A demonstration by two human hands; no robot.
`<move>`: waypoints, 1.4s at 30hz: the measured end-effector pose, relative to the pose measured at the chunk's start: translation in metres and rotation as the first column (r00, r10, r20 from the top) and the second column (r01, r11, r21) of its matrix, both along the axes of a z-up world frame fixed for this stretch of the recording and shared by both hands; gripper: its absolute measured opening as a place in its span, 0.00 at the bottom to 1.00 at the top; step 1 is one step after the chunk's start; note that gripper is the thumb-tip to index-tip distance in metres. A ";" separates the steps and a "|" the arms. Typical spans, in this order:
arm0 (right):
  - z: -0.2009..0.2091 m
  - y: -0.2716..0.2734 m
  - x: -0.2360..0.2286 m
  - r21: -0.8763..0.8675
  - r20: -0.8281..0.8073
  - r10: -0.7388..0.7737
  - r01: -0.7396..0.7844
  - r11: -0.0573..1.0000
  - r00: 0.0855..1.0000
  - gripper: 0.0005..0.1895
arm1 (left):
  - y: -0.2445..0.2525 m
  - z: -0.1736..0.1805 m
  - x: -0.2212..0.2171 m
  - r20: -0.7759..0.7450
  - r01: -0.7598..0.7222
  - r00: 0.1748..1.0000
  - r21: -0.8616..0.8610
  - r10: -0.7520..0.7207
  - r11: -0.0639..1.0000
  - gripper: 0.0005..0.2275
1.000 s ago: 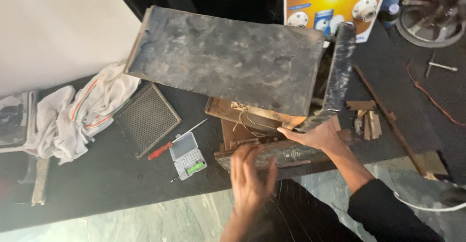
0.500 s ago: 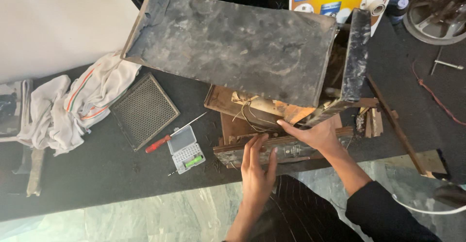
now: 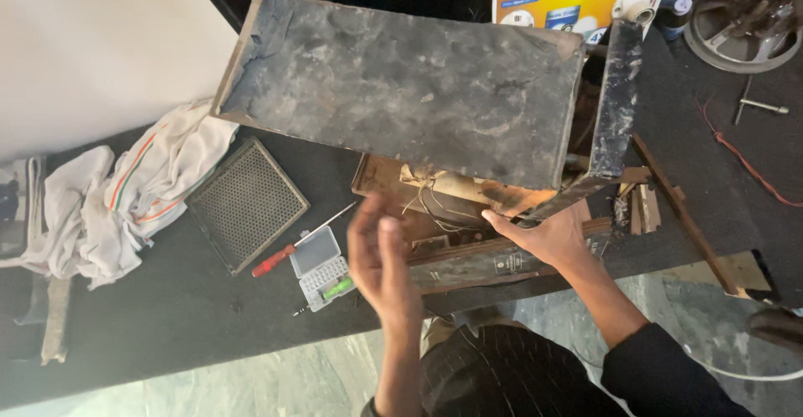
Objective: The person opens the back panel of a wooden speaker cabinet, adjusts internal wiring, and uses a screwdriver to tighten screws on the front panel. The person then closes the back panel and continues adjusting the front panel.
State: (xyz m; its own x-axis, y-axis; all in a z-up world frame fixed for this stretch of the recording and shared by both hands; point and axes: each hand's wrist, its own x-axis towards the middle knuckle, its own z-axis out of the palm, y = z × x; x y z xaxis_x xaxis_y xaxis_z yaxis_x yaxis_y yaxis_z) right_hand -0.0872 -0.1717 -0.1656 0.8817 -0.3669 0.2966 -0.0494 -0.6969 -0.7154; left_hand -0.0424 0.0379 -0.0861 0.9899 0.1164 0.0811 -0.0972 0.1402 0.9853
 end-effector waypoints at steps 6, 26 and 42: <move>0.016 -0.002 -0.002 0.048 -0.097 0.029 -0.025 0.999 0.995 0.19 | 0.000 0.060 0.044 0.058 0.132 0.991 -0.488 -0.120 0.862 0.19; 0.026 0.020 0.005 0.201 0.201 -0.080 0.039 0.979 0.976 0.27 | -0.014 0.125 0.088 0.684 -0.364 0.392 0.730 -0.615 0.579 0.18; 0.020 0.014 0.015 0.077 0.081 -0.161 0.155 0.985 0.984 0.43 | -0.041 0.116 0.117 0.789 -0.608 0.252 0.580 -0.561 0.542 0.10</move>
